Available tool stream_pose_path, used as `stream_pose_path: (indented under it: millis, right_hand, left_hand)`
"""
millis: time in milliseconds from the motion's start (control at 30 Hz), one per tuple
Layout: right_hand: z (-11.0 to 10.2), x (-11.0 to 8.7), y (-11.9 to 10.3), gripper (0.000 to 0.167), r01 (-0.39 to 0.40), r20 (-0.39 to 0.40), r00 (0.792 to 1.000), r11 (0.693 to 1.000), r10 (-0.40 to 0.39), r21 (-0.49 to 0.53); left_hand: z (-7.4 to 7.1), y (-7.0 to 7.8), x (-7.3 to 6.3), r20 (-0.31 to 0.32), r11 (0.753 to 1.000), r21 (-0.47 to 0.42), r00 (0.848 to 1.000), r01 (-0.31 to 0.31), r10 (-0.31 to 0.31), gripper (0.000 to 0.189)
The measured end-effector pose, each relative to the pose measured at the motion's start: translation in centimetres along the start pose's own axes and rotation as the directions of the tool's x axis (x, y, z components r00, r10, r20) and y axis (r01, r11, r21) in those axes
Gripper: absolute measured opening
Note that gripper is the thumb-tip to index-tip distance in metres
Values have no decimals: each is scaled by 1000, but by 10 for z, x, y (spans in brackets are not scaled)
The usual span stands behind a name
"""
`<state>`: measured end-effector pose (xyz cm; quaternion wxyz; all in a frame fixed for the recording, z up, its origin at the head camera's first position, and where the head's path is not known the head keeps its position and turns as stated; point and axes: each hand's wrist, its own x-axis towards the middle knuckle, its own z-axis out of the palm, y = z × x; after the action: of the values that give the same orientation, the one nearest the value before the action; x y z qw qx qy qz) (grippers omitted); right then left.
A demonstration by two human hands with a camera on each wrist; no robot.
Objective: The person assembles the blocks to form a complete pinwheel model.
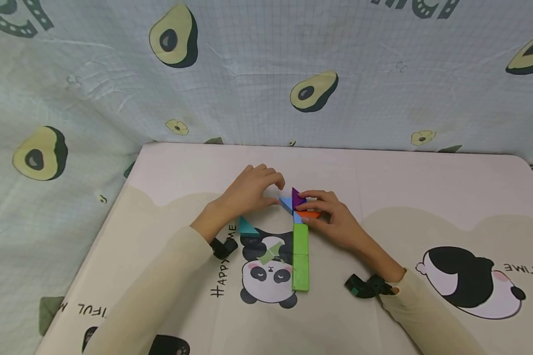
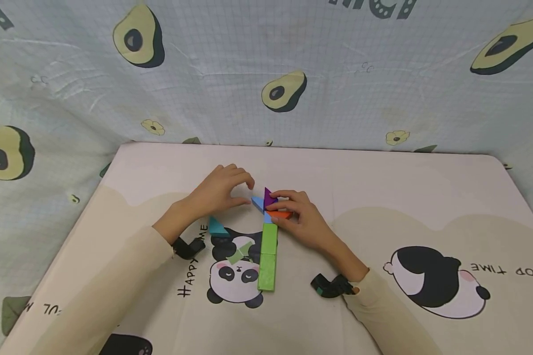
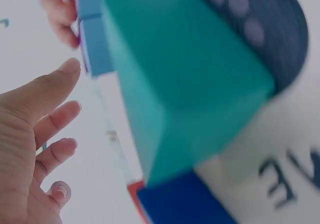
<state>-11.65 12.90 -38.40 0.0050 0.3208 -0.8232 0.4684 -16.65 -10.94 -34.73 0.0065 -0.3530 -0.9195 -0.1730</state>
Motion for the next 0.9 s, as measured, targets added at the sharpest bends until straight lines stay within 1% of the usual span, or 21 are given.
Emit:
stream_pose_path:
  millis: [100, 200, 300, 433, 533, 667, 767, 800, 833, 900]
  right_hand:
    - [0, 0, 2, 25, -17, -1, 1000, 1000, 17, 11]
    - [3, -1, 14, 26, -20, -8, 1000, 1000, 20, 14]
    - [6, -3, 28, 27, -9, -14, 1000, 1000, 9, 7]
    - [6, -4, 36, 28, 4, -9, 1000, 1000, -4, 11]
    - [6, -4, 38, 27, 8, -6, 1000, 1000, -8, 15]
    - [6, -4, 37, 27, 0, 0, 1000, 1000, 0, 6]
    - [6, -4, 37, 27, -3, -1, 1000, 1000, 3, 4]
    - [5, -3, 31, 26, -9, -2, 1000, 1000, 9, 6]
    - [6, -3, 32, 26, -9, -2, 1000, 1000, 9, 8]
    - [6, -3, 32, 26, -9, -4, 1000, 1000, 9, 9]
  left_hand:
    - [-8, -7, -7, -45, 999, -21, 998, 40, -41, 27]
    - [-15, -14, -14, -87, 996, -45, 993, 82, -86, 27]
    - [-19, -21, -21, -117, 989, -80, 984, 126, -134, 28]
    - [-22, -32, -31, -131, 973, -125, 969, 195, -211, 28]
    - [-23, -39, -38, -127, 959, -138, 956, 247, -264, 28]
    - [-21, -46, -47, -106, 936, -159, 938, 313, -331, 29]
    - [-19, -50, -52, -86, 918, -179, 924, 353, -372, 30]
    - [-18, -52, -53, -79, 914, -182, 921, 363, -382, 30]
    - [-18, -52, -54, -68, 908, -186, 917, 376, -393, 30]
    - [-17, -54, -55, -48, 901, -187, 912, 392, -407, 30]
